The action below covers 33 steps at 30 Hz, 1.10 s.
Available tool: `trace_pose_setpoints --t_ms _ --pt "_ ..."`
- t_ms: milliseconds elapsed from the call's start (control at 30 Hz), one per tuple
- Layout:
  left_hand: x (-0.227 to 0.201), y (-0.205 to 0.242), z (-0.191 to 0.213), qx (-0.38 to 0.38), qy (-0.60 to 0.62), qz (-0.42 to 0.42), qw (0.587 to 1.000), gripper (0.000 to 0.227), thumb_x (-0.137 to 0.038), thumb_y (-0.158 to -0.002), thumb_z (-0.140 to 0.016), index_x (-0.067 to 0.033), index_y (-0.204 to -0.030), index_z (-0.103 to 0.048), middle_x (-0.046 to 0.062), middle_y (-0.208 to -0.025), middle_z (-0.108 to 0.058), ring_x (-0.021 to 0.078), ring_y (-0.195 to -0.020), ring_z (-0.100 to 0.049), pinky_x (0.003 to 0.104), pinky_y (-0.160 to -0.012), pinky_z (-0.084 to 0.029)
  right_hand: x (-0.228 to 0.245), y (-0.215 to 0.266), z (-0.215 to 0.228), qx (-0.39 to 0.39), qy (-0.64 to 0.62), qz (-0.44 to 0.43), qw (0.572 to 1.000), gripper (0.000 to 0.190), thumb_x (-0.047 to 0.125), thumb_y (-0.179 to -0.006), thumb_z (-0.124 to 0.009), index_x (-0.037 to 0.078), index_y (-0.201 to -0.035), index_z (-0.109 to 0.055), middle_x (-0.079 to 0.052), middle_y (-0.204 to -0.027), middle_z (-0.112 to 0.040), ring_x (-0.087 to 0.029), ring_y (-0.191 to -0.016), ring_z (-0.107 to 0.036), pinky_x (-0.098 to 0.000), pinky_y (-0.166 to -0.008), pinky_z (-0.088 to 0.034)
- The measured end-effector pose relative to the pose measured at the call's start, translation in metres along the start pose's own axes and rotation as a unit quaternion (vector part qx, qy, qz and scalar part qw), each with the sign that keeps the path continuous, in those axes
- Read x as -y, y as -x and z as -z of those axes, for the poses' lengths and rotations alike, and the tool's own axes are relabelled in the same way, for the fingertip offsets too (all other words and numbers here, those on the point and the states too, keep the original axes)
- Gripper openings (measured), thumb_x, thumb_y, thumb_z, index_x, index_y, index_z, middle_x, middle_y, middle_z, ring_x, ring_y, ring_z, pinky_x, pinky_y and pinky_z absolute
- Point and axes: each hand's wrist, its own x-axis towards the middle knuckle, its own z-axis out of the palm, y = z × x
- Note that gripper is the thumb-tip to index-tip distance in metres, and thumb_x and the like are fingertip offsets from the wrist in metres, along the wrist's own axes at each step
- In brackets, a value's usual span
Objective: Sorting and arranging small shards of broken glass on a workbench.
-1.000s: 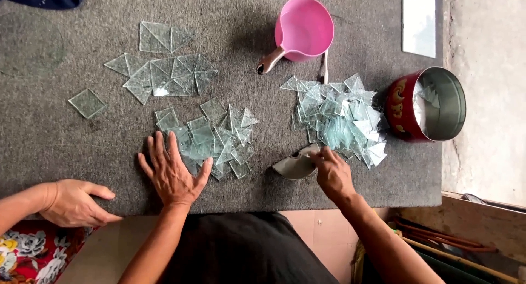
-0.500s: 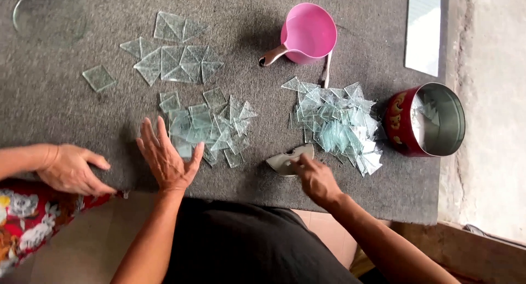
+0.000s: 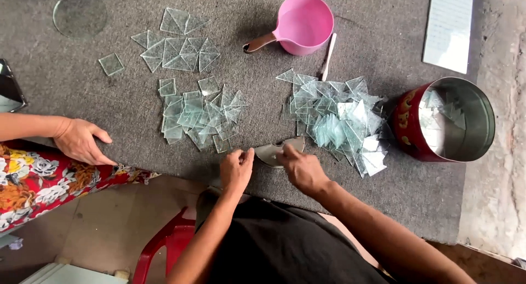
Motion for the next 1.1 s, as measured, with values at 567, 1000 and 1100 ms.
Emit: trace_pose_setpoints --t_ms 567,1000,1100 --pt "-0.017 0.005 -0.022 0.054 0.19 0.176 0.964 0.029 -0.025 -0.101 -0.076 -0.0006 -0.113 -0.085 0.013 -0.086 -0.079 0.0148 -0.064 -0.069 0.022 -0.052 -0.052 -0.022 0.005 -0.039 -0.097 -0.103 -0.011 0.99 0.047 0.015 -0.113 -0.032 0.016 -0.112 -0.079 -0.009 -0.109 -0.057 -0.033 -0.075 -0.074 -0.0501 -0.068 -0.068" --pt "-0.055 0.008 -0.006 0.011 0.068 -0.037 0.997 0.019 -0.016 -0.102 -0.079 -0.001 -0.111 -0.086 0.022 -0.111 -0.077 0.0313 -0.097 -0.077 0.034 -0.075 -0.068 -0.023 -0.002 -0.025 -0.153 -0.113 -0.12 0.974 0.046 0.01 -0.114 -0.039 0.014 -0.129 -0.082 -0.01 -0.114 -0.065 -0.028 -0.072 -0.079 -0.0473 -0.066 -0.069" --pt "-0.045 -0.002 -0.016 0.003 0.014 -0.105 0.994 0.017 -0.017 -0.095 -0.081 -0.0026 -0.103 -0.088 0.019 -0.109 -0.081 0.035 -0.098 -0.08 0.038 -0.073 -0.067 0.007 0.012 -0.007 -0.153 -0.134 -0.132 0.97 0.048 0.01 -0.115 -0.038 0.013 -0.133 -0.082 -0.013 -0.111 -0.066 -0.026 -0.071 -0.079 -0.0432 -0.062 -0.068"
